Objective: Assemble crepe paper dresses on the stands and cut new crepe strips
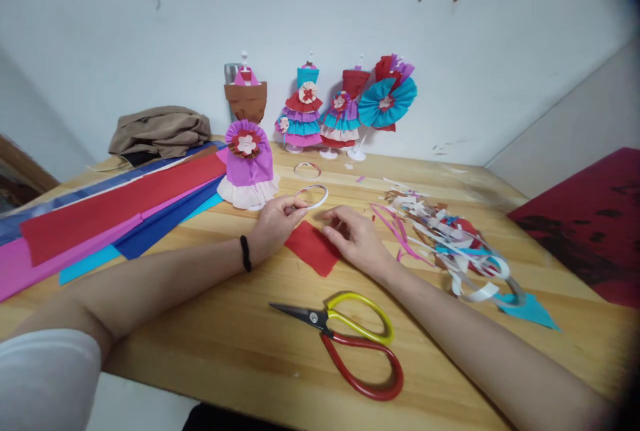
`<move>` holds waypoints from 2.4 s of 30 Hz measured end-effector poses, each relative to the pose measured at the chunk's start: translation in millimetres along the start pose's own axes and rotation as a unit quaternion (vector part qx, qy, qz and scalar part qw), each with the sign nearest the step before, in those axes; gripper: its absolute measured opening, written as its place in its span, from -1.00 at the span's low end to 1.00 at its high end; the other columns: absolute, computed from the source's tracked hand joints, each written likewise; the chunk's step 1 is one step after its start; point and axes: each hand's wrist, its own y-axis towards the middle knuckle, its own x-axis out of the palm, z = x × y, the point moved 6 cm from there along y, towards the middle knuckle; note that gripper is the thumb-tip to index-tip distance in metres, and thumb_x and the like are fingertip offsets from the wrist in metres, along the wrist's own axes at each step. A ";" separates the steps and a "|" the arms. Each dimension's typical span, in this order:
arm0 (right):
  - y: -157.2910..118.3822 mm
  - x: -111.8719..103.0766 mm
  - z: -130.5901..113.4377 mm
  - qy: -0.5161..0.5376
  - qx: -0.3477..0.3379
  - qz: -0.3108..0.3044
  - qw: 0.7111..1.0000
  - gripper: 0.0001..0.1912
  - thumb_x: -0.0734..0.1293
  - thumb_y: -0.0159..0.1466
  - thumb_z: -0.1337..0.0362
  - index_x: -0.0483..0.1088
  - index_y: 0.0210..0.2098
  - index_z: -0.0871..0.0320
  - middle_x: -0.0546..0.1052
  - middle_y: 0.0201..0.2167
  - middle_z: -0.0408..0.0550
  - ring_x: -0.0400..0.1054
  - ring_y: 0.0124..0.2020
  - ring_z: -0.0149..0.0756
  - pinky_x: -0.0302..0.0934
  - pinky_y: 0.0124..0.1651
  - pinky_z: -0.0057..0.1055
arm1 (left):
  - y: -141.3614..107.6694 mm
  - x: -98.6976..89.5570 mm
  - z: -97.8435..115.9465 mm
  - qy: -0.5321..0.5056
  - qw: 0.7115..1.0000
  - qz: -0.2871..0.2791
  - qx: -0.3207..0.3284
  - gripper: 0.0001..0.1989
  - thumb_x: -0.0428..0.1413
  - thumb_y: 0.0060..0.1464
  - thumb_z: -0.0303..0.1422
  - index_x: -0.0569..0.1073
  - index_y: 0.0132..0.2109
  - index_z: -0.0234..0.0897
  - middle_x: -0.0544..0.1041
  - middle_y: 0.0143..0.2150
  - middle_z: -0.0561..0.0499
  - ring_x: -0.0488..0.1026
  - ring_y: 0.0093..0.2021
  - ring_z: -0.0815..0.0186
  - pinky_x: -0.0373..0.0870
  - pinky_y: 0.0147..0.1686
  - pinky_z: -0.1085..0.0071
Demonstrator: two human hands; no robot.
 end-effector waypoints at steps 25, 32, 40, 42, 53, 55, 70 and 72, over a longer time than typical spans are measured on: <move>-2.9 -4.6 1.2 0.196 0.050 0.012 0.979 -0.81 0.24 0.06 0.35 0.45 -0.35 0.10 0.54 -0.46 -0.14 0.39 -0.48 -0.34 0.26 -0.42 -0.43 | -2.1 1.6 2.3 0.056 0.998 -0.018 0.020 -0.94 0.19 0.03 -0.45 0.57 -0.34 -0.34 0.60 -0.41 -0.01 0.49 -0.42 0.34 0.43 -0.34 0.44; -5.8 -11.3 -13.9 0.192 0.083 0.021 0.978 -0.86 0.20 0.08 0.33 0.40 -0.49 0.12 0.46 -0.58 -0.17 0.31 -0.55 -0.35 0.19 -0.47 -0.43 | -8.0 -2.0 19.3 0.105 0.991 -0.008 0.081 -0.95 0.19 0.05 -0.45 0.57 -0.34 -0.26 0.62 -0.29 -0.01 0.52 -0.19 0.25 0.38 -0.12 0.37; -6.6 -18.9 -29.8 0.074 0.019 0.067 0.995 -0.88 0.25 0.16 0.33 0.37 -0.49 0.12 0.49 -0.54 -0.15 0.33 -0.49 -0.36 0.20 -0.38 -0.42 | -13.2 8.2 21.4 0.096 0.988 -0.074 0.095 -0.88 0.13 0.13 -0.36 0.53 -0.30 -0.28 0.60 -0.33 0.01 0.48 -0.32 0.32 0.36 -0.28 0.44; -7.7 -18.6 -33.6 0.054 0.000 0.068 0.996 -0.87 0.25 0.19 0.34 0.36 -0.49 0.11 0.49 -0.53 -0.14 0.32 -0.49 -0.36 0.22 -0.37 -0.41 | -13.1 9.6 21.0 0.093 0.987 -0.080 0.101 -0.89 0.13 0.13 -0.36 0.53 -0.31 -0.28 0.59 -0.36 0.02 0.46 -0.36 0.34 0.34 -0.32 0.46; -12.1 -15.5 -30.5 -0.020 -0.027 0.085 0.996 -0.86 0.27 0.27 0.28 0.37 -0.43 0.10 0.52 -0.48 -0.09 0.39 -0.42 -0.29 0.28 -0.30 -0.33 | -14.4 12.0 24.8 0.077 0.990 -0.078 0.089 -0.90 0.21 0.06 -0.39 0.63 -0.28 -0.28 0.64 -0.33 -0.01 0.51 -0.36 0.35 0.39 -0.33 0.48; -13.1 -13.5 -31.5 -0.020 -0.039 0.074 0.996 -0.88 0.27 0.29 0.28 0.40 -0.38 0.11 0.54 -0.44 -0.07 0.42 -0.39 -0.28 0.30 -0.27 -0.32 | -15.7 12.9 28.4 0.067 0.990 -0.087 0.090 -0.89 0.18 0.07 -0.41 0.62 -0.30 -0.29 0.61 -0.38 0.02 0.49 -0.39 0.38 0.37 -0.36 0.51; -9.8 -21.4 -27.5 -0.148 -0.069 0.115 0.980 -0.96 0.32 0.29 0.28 0.37 -0.32 0.07 0.49 -0.36 -0.01 0.39 -0.26 -0.14 0.23 -0.19 -0.21 | -14.9 16.0 23.0 0.066 0.990 -0.093 0.081 -0.87 0.17 0.07 -0.35 0.60 -0.36 -0.27 0.51 -0.51 0.09 0.34 -0.50 0.43 0.24 -0.47 0.52; -9.6 -20.9 -27.7 -0.164 -0.072 0.119 0.977 -0.91 0.31 0.31 0.25 0.36 -0.34 0.08 0.48 -0.36 0.00 0.38 -0.26 -0.14 0.21 -0.21 -0.21 | -15.4 14.3 22.3 0.050 0.994 -0.078 0.064 -0.91 0.22 0.01 -0.37 0.61 -0.38 -0.27 0.56 -0.47 0.06 0.40 -0.46 0.39 0.29 -0.43 0.51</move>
